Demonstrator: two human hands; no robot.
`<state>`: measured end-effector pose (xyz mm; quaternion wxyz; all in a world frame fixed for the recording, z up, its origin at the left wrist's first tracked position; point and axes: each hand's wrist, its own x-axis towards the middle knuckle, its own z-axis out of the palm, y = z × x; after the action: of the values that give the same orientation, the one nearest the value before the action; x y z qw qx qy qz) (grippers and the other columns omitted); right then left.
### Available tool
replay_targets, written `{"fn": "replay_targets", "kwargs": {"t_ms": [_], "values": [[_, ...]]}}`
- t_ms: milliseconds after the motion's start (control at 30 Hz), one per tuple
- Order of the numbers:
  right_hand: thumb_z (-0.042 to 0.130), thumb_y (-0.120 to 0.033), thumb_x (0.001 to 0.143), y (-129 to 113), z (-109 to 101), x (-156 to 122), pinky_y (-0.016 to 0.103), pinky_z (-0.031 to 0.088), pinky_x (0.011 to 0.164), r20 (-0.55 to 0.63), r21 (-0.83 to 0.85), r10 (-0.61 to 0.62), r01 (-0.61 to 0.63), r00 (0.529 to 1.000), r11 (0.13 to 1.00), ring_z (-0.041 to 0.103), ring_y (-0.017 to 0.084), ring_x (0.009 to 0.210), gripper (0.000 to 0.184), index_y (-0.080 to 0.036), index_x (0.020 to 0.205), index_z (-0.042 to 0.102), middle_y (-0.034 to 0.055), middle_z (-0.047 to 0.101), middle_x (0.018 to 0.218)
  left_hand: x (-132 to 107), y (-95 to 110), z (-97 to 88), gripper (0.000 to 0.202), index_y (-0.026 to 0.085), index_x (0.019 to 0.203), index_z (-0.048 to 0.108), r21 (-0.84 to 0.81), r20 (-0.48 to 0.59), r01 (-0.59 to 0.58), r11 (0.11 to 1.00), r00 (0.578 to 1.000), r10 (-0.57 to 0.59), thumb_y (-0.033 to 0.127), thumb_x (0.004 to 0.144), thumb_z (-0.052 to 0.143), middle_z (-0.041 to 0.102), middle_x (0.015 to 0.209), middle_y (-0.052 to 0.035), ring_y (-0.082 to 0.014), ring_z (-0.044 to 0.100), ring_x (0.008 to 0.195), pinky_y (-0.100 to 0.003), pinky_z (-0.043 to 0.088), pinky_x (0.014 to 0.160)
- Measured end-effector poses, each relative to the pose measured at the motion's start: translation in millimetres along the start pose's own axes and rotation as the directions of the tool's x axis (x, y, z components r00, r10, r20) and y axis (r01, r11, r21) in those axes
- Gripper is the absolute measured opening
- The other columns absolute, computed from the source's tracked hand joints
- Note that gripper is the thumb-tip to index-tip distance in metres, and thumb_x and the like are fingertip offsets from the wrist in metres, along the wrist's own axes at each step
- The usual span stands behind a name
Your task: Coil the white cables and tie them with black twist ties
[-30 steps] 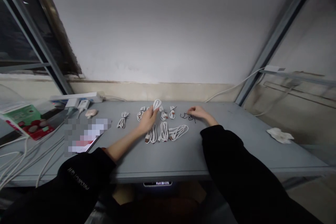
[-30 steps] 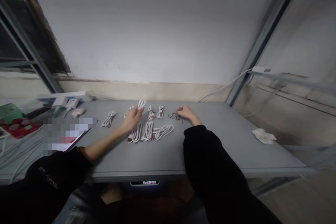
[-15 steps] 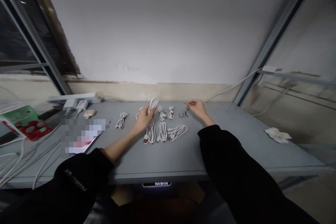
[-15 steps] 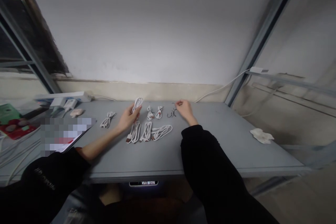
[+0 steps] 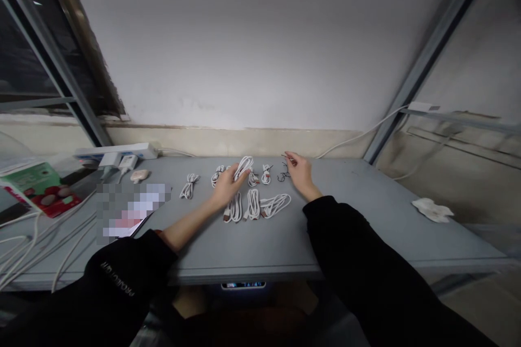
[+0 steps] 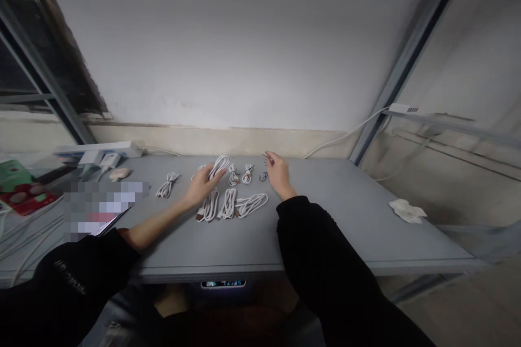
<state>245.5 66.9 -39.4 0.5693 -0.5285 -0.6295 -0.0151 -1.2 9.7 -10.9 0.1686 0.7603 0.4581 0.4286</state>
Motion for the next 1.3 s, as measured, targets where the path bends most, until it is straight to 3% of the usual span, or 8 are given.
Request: {"fn": "replay_targets", "kwargs": {"t_ms": [267,367,433,500,567,700,933,1300], "values": [[0.048,-0.011,0.078,1.1,-1.5,-0.8,0.044,0.051,0.089,0.111,-0.087,-0.034,0.044,0.993,0.995,0.066,0.026,0.094,0.03,-0.018,0.089,0.075,0.0107,0.073,0.092,-0.7,0.0,-1.6,0.027,0.019,0.077,0.057,0.028,0.011,-0.005,1.0,1.0,0.004,0.041,0.091,0.05,0.047,0.056,0.0042,-0.0128,0.045,0.055,-0.025,0.028,0.057],[0.056,-0.021,0.077,-12.6,-0.2,-1.1,0.042,0.052,0.083,0.022,0.097,0.046,-0.048,0.999,0.994,0.066,0.025,0.085,0.019,-0.017,0.083,0.074,0.0103,0.073,0.087,-1.0,0.3,-1.6,0.029,0.018,0.079,0.059,0.012,0.031,-0.011,1.0,0.999,0.01,0.042,0.092,0.048,0.05,0.058,0.0035,-0.0132,0.047,0.057,-0.025,0.03,0.058],[0.063,-0.031,0.075,-26.2,2.2,-3.2,0.039,0.054,0.076,-0.001,0.313,0.16,-0.152,0.987,0.938,0.067,0.022,0.078,0.02,-0.017,0.084,0.071,0.0095,0.073,0.085,-1.2,0.7,-1.5,0.03,0.018,0.079,0.059,-0.009,0.031,-0.014,1.0,0.999,0.015,0.044,0.091,0.048,0.051,0.059,0.0035,-0.0133,0.047,0.058,-0.025,0.031,0.059],[0.069,-0.038,0.07,-41.9,5.4,-8.2,0.034,0.054,0.069,0.077,0.53,0.256,-0.257,0.964,0.808,0.066,0.019,0.071,0.028,-0.017,0.088,0.068,0.0074,0.073,0.081,-1.0,0.5,-1.3,0.031,0.018,0.077,0.057,-0.034,0.019,-0.023,0.999,1.0,0.024,0.047,0.088,0.052,0.05,0.059,0.004,-0.013,0.046,0.059,-0.025,0.032,0.059],[0.074,-0.04,0.063,-58.1,9.0,-15.9,0.03,0.052,0.061,0.218,0.636,0.287,-0.359,0.933,0.684,0.064,0.016,0.062,0.032,-0.018,0.085,0.066,0.0051,0.072,0.076,-0.8,-0.6,-1.0,0.032,0.018,0.074,0.055,-0.063,0.008,-0.033,0.997,0.999,0.034,0.049,0.084,0.059,0.051,0.061,0.0044,-0.0128,0.046,0.06,-0.025,0.033,0.059],[0.08,-0.038,0.056,-85.9,15.2,-33.2,0.027,0.049,0.052,0.41,0.641,0.297,-0.504,0.862,0.579,0.061,0.015,0.052,0.031,-0.018,0.072,0.063,0.0008,0.066,0.059,-1.7,-3.3,-0.4,0.034,0.018,0.082,0.057,-0.093,0.035,-0.079,0.993,0.996,0.083,0.05,0.076,0.068,0.055,0.066,0.0033,-0.0147,0.051,0.065,-0.025,0.036,0.062],[0.075,-0.033,0.054,-107.6,16.1,-45.5,0.025,0.046,0.05,0.449,0.642,0.378,-0.586,0.81,0.494,0.061,0.014,0.053,0.026,-0.019,0.073,0.063,-0.0004,0.067,0.06,-7.2,0.0,1.2,0.031,0.021,0.094,0.059,0.037,0.126,-0.16,0.986,0.98,0.154,0.05,0.085,0.059,0.062,0.072,-0.0005,-0.0188,0.058,0.068,-0.027,0.038,0.063],[0.069,-0.027,0.061,-107.4,17.4,-48.3,0.023,0.046,0.054,0.465,0.666,0.286,-0.543,0.838,0.511,0.059,0.012,0.057,0.018,-0.018,0.077,0.069,-0.0003,0.068,0.065,-8.3,6.9,-2.2,0.029,0.021,0.085,0.053,0.218,0.096,-0.103,0.971,0.992,0.084,0.046,0.094,0.043,0.057,0.066,-0.0007,-0.0187,0.056,0.063,-0.027,0.032,0.06]]}}
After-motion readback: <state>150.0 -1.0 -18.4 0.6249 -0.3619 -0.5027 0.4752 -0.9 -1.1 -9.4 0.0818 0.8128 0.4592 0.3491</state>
